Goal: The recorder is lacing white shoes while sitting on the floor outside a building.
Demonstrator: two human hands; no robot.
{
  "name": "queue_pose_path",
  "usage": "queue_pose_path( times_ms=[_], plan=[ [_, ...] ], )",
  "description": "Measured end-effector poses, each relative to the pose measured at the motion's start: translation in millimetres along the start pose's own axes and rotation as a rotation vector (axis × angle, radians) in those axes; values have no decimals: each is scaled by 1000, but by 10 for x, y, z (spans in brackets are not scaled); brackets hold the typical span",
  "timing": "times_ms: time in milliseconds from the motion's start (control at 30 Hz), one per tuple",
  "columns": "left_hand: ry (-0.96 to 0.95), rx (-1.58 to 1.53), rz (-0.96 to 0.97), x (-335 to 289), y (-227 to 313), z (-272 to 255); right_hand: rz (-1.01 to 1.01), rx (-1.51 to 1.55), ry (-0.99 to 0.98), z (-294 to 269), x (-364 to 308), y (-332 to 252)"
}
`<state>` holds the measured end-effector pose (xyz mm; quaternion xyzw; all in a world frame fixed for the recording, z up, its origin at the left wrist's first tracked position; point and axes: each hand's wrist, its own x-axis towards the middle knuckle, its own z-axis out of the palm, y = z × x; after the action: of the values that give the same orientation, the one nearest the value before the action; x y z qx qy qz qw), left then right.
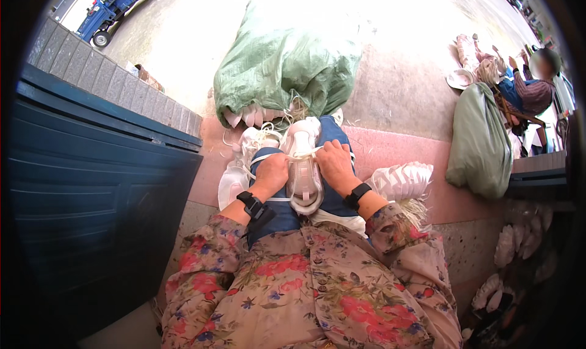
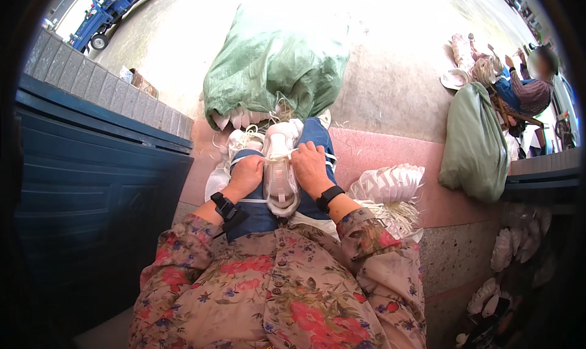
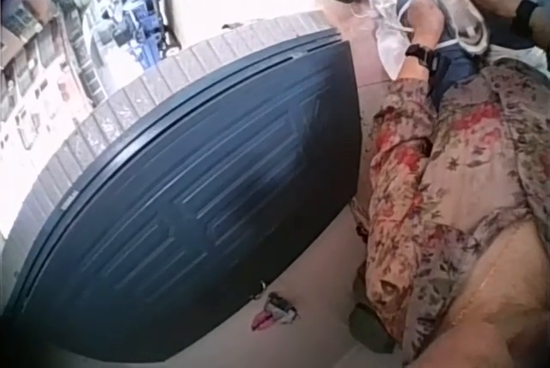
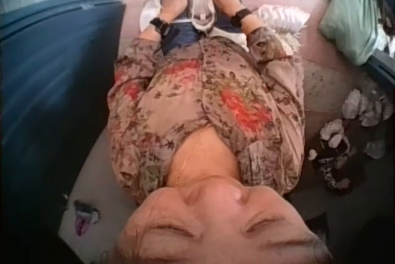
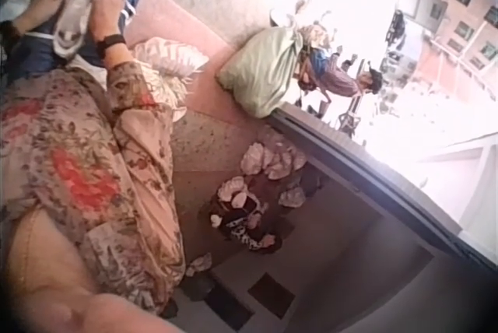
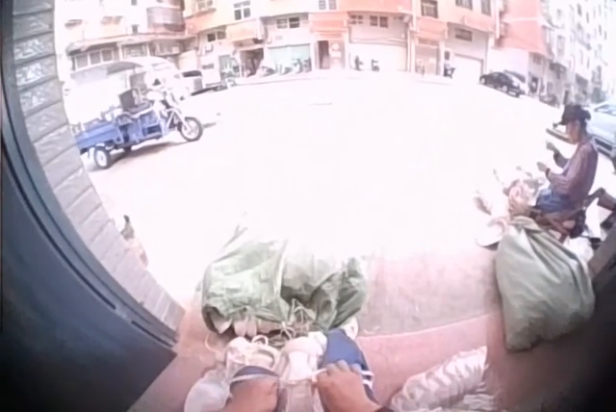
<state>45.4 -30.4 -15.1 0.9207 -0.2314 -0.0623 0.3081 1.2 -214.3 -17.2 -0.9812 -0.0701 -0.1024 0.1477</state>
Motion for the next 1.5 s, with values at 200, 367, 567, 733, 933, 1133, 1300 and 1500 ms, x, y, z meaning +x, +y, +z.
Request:
queue_pose_path(
  times_ms=[200,367,567,733,933,1133,1300,1500],
  plan=[
    [-51,287,224,21,71,23,12,0,-26,-26,-20,-27],
    [68,419,183,-25,216,-82,24,-49,-83,-80,-82,-115],
    [74,398,74,-192,347,-11,42,-46,-140,-72,-94,-183],
    [-75,-39,-163,-98,189,-41,55,131,-170,-19,-97,-55],
    [41,49,182,286,205,-9,53,346,19,52,-169,-48],
    [-311,75,194,637,217,28,-99,6,-87,-71,-92,-178],
    [-454,-664,-239,628,202,-137,-318,-293,-83,-88,-3,-156],
    [-538,-766,-318,679,207,-139,-391,168,159,-754,247,-277]
  ],
)
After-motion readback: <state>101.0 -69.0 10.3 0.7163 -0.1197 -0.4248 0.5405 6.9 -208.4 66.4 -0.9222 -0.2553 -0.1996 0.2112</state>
